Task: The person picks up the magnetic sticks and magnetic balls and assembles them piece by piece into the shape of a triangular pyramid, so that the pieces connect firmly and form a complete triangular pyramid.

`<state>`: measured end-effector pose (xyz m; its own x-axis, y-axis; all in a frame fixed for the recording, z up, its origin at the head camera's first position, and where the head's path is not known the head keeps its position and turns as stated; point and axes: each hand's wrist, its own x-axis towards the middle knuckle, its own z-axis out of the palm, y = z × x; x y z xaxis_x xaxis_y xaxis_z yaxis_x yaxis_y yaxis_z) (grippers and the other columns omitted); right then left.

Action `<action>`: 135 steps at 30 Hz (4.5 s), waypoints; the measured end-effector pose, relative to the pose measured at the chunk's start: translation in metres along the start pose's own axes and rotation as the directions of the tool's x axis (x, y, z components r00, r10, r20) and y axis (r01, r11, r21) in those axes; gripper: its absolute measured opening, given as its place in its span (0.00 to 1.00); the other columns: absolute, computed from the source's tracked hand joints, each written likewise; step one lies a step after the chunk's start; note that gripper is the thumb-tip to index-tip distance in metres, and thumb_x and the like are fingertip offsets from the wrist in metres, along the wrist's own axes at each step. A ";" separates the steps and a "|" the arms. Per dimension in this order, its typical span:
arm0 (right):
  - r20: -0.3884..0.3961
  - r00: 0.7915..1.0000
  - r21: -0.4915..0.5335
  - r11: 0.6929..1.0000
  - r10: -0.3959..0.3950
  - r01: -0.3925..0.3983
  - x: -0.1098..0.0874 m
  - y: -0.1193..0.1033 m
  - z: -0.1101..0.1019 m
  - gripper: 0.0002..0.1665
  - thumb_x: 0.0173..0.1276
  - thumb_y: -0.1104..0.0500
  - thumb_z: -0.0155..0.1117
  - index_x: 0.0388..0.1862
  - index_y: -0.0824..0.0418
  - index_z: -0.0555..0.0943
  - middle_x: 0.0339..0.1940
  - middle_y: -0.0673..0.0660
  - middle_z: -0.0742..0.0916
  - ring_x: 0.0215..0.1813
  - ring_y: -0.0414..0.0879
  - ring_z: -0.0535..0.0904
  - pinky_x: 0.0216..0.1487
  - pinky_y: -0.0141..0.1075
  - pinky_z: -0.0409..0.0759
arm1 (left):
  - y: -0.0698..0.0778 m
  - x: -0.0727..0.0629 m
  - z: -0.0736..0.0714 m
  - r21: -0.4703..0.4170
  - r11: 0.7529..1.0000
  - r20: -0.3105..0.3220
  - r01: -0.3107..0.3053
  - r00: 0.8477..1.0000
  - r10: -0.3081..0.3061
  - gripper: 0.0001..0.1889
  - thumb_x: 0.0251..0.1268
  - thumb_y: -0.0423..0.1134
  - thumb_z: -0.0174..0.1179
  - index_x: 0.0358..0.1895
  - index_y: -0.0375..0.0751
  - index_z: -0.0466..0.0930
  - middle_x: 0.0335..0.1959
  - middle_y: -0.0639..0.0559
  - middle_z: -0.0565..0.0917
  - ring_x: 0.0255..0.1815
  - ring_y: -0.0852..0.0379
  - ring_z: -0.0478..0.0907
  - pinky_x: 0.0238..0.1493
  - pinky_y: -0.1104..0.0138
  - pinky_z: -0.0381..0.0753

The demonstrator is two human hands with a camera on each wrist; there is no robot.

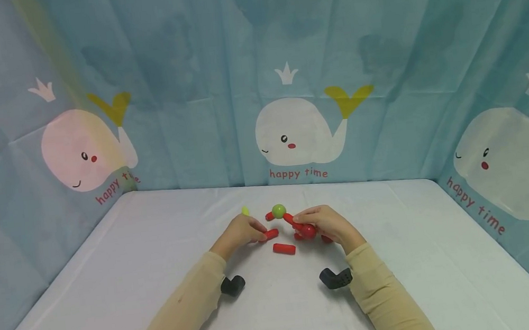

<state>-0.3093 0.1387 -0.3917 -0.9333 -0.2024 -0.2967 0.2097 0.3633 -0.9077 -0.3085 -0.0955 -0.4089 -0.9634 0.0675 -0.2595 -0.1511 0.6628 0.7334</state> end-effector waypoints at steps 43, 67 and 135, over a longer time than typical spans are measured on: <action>0.017 1.000 -0.026 1.000 -0.014 0.014 0.001 -0.002 0.007 0.21 0.67 0.51 0.66 0.53 0.63 0.85 0.38 0.57 0.91 0.41 0.45 0.85 0.42 0.34 0.76 | -0.017 -0.017 -0.020 -0.294 0.956 -0.034 0.016 0.999 -0.027 0.13 0.60 0.38 0.67 0.47 0.40 0.88 0.42 0.47 0.88 0.46 0.53 0.79 0.48 0.63 0.78; 0.060 0.997 -0.022 0.999 -0.042 0.044 0.001 0.002 0.009 0.19 0.68 0.54 0.66 0.51 0.66 0.85 0.38 0.58 0.91 0.39 0.46 0.85 0.41 0.33 0.79 | -0.011 -0.019 -0.021 -0.307 0.952 -0.041 -0.006 0.999 -0.007 0.11 0.61 0.37 0.67 0.46 0.39 0.89 0.39 0.47 0.89 0.43 0.53 0.81 0.51 0.61 0.81; -0.012 0.997 -0.209 0.975 -0.076 0.072 -0.002 0.002 0.018 0.13 0.63 0.58 0.71 0.46 0.60 0.89 0.44 0.55 0.89 0.39 0.45 0.78 0.36 0.31 0.76 | -0.020 -0.014 -0.016 -0.234 0.972 -0.007 0.035 0.999 -0.038 0.09 0.60 0.36 0.68 0.43 0.40 0.89 0.46 0.47 0.86 0.41 0.56 0.80 0.48 0.66 0.83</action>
<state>-0.3016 0.1233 -0.3983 -0.9500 -0.2185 -0.2230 0.0764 0.5298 -0.8447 -0.2953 -0.1219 -0.4093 -0.9586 0.0367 -0.2825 -0.2326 0.4716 0.8506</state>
